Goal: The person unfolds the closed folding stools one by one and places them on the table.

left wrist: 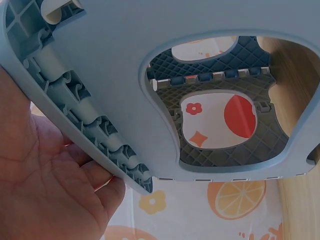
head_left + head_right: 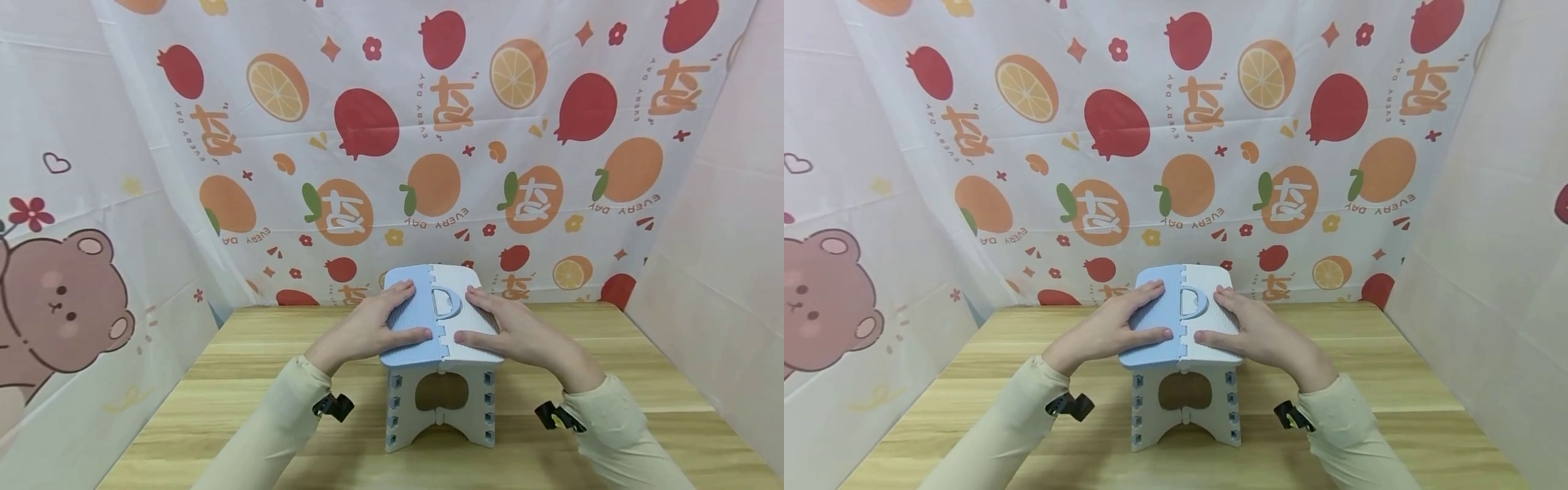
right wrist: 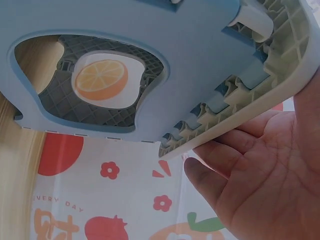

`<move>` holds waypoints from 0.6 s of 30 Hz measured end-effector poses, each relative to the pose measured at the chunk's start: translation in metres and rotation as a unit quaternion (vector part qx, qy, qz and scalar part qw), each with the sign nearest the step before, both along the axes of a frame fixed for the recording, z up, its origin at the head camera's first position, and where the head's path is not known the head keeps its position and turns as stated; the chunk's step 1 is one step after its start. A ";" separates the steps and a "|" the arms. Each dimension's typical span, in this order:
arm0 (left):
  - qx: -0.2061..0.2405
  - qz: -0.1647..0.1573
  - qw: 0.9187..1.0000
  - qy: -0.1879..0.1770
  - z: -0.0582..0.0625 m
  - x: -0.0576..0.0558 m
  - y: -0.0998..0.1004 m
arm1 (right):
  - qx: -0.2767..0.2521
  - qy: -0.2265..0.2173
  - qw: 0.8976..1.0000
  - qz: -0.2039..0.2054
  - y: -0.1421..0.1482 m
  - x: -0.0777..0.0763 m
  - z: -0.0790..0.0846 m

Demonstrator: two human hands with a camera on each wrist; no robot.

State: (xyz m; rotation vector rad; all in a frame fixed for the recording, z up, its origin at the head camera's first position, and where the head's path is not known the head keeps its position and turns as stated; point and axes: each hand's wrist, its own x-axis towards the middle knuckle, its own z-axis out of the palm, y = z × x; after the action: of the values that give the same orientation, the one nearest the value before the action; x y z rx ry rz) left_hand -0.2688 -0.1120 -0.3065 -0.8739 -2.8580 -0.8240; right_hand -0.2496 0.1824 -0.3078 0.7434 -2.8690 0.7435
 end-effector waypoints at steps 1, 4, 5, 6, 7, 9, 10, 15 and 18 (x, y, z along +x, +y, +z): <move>0.000 0.001 1.000 0.001 0.000 0.000 0.000 | 0.002 0.000 1.000 -0.001 0.000 0.000 0.000; 0.000 0.003 1.000 0.002 0.000 -0.001 0.002 | 0.005 -0.003 1.000 -0.006 0.001 0.000 0.001; -0.001 0.003 1.000 0.003 0.000 0.000 0.002 | 0.005 -0.003 1.000 -0.007 0.001 0.000 0.001; -0.001 0.002 1.000 0.004 0.000 0.000 0.002 | 0.006 -0.003 1.000 -0.008 0.002 0.000 0.001; -0.001 0.001 1.000 0.004 0.000 0.000 0.002 | 0.006 -0.002 1.000 -0.008 0.001 0.000 0.000; 0.002 -0.006 1.000 0.006 0.000 0.001 0.000 | 0.007 0.003 1.000 -0.007 0.001 0.001 0.000; 0.006 -0.011 1.000 0.007 -0.001 0.001 -0.001 | 0.008 0.007 1.000 -0.005 0.001 0.001 0.000; 0.057 -0.032 0.998 0.021 -0.009 -0.001 -0.017 | -0.008 0.035 0.999 0.011 0.006 0.004 0.000; 0.086 -0.015 0.996 0.028 -0.016 0.000 -0.029 | -0.035 0.049 0.998 0.003 0.014 0.005 -0.004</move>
State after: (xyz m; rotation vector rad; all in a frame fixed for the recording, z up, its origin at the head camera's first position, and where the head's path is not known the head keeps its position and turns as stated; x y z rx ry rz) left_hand -0.2684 -0.1408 -0.3228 -0.9037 -2.6823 -1.0143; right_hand -0.2449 0.1962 -0.3121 0.7592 -2.7402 0.7801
